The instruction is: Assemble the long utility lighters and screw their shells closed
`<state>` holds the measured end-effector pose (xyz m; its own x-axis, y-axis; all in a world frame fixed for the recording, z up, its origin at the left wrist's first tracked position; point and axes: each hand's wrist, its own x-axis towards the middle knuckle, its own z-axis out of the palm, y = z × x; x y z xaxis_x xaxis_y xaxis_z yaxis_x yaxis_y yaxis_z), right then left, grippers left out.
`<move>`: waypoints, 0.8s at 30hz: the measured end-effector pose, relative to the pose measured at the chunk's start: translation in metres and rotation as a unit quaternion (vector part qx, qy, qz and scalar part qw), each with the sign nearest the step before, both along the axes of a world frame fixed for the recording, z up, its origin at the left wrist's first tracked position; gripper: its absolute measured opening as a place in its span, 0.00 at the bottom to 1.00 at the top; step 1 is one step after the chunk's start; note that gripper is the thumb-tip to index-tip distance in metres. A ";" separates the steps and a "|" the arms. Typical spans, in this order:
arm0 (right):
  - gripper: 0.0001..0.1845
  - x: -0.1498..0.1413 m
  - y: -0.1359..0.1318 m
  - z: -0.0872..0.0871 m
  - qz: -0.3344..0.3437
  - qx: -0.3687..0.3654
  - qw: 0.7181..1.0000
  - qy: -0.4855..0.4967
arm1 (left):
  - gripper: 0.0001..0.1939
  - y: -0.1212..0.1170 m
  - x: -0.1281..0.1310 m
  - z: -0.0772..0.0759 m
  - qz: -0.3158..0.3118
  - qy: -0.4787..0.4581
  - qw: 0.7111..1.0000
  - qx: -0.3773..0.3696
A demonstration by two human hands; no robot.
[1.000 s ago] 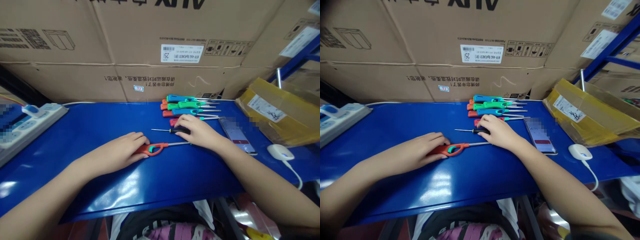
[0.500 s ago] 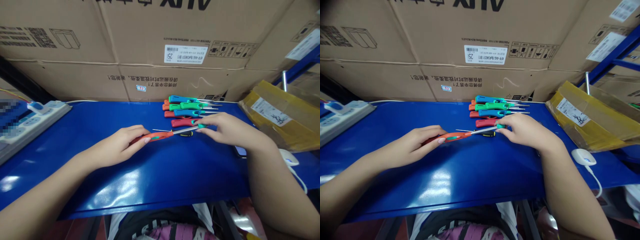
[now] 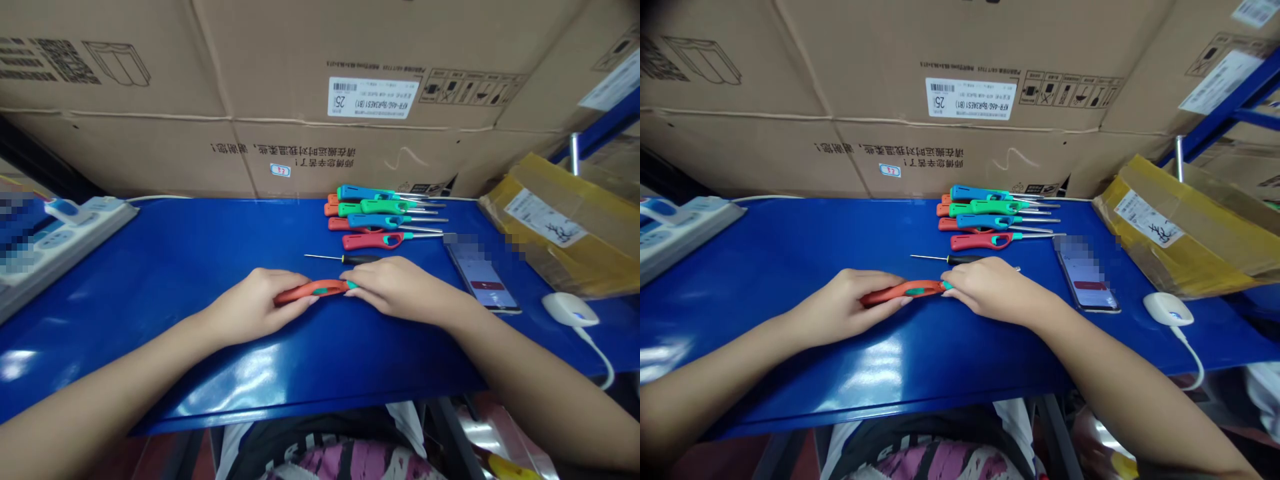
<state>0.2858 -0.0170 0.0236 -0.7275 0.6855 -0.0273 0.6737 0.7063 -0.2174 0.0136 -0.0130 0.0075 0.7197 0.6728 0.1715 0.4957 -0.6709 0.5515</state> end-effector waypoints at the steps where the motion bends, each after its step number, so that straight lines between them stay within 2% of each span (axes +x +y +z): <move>1: 0.16 0.000 0.001 -0.001 0.000 -0.005 1.000 0.004 | 0.14 0.001 0.001 0.000 0.009 -0.003 1.000 -0.015; 5: 0.14 0.007 0.005 0.001 -0.021 -0.007 0.999 0.030 | 0.15 0.004 0.001 0.000 0.041 -0.027 0.995 -0.086; 8: 0.14 0.009 0.005 0.003 -0.027 0.000 1.000 0.006 | 0.17 0.005 0.000 0.002 0.065 -0.067 0.979 -0.181; 12: 0.16 0.003 0.001 0.002 0.006 0.011 0.999 -0.052 | 0.24 0.005 0.001 0.003 0.066 -0.084 0.916 -0.386; 14: 0.16 -0.001 0.000 0.001 0.013 0.006 0.998 -0.067 | 0.24 0.005 0.000 0.002 0.056 -0.095 0.888 -0.446; 18: 0.15 -0.003 0.001 -0.004 0.023 0.018 0.998 -0.061 | 0.23 0.005 0.000 -0.002 0.057 -0.129 0.871 -0.470; 24: 0.14 -0.002 0.004 -0.016 0.049 0.106 0.993 -0.024 | 0.24 0.004 0.002 0.000 0.078 -0.159 0.825 -0.537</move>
<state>0.2840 -0.0130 0.0079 -0.7923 0.6057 0.0728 0.6056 0.7953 -0.0260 0.0159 -0.0087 0.0073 0.6437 0.6397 -0.4201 0.2461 0.3468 0.9051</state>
